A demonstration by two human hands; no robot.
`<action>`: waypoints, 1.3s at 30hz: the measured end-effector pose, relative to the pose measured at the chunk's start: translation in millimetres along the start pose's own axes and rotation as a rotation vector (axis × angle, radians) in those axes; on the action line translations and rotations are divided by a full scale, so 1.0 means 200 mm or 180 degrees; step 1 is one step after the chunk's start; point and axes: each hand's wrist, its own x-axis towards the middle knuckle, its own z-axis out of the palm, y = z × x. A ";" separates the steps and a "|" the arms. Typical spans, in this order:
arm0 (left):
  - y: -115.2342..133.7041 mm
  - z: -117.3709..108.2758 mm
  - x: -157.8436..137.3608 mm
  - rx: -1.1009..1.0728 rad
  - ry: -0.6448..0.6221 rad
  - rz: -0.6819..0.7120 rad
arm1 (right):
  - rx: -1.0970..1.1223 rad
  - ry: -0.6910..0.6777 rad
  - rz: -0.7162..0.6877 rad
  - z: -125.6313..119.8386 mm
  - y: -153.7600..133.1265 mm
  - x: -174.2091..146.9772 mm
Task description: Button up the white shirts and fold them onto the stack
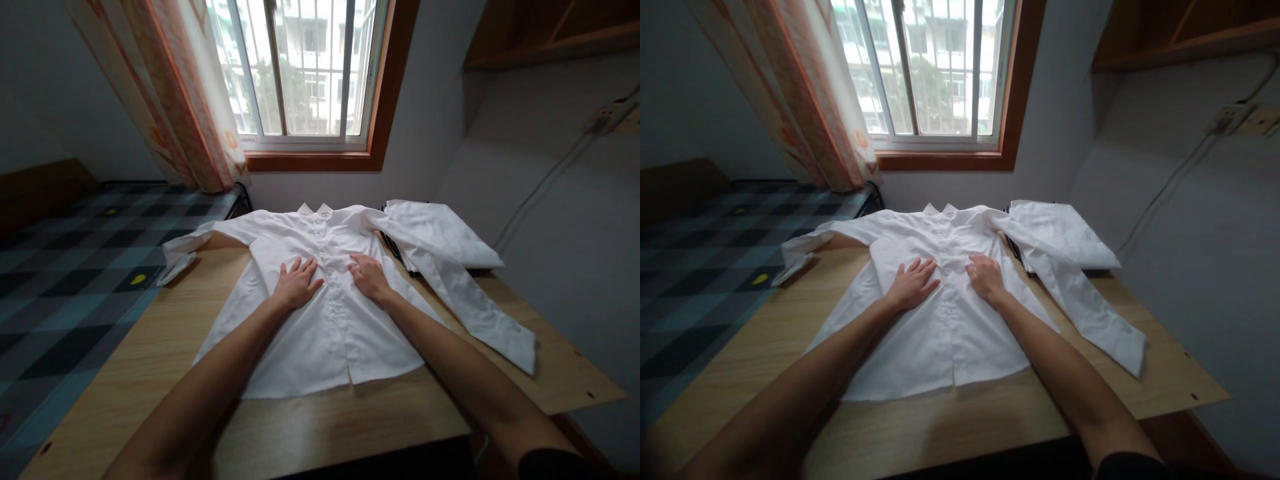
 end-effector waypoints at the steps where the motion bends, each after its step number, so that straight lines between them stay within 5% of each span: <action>1: 0.01 -0.01 -0.03 -0.0012 0.0157 -0.0011 | 0.0111 0.0161 -0.0088 -0.03 -0.02 -0.05; 5: 0.11 -0.07 -0.20 -0.0126 0.0757 0.0119 | 0.0193 0.0366 -0.0817 -0.13 -0.16 -0.32; 9: 0.24 -0.10 -0.33 -0.0376 0.0481 0.0355 | -0.0211 0.0068 -0.0968 -0.13 -0.28 -0.48; 21: 0.32 -0.04 -0.29 -0.0640 0.0213 -0.0185 | -0.0885 -0.0121 -0.0534 -0.09 -0.38 -0.40; 31: 0.30 -0.03 -0.28 -0.1623 0.0230 -0.0402 | 0.1160 0.0264 0.0399 -0.05 -0.24 -0.38; 39: 0.25 -0.02 -0.25 -0.2631 0.0152 -0.0605 | 0.1477 0.0298 0.0449 -0.05 -0.27 -0.39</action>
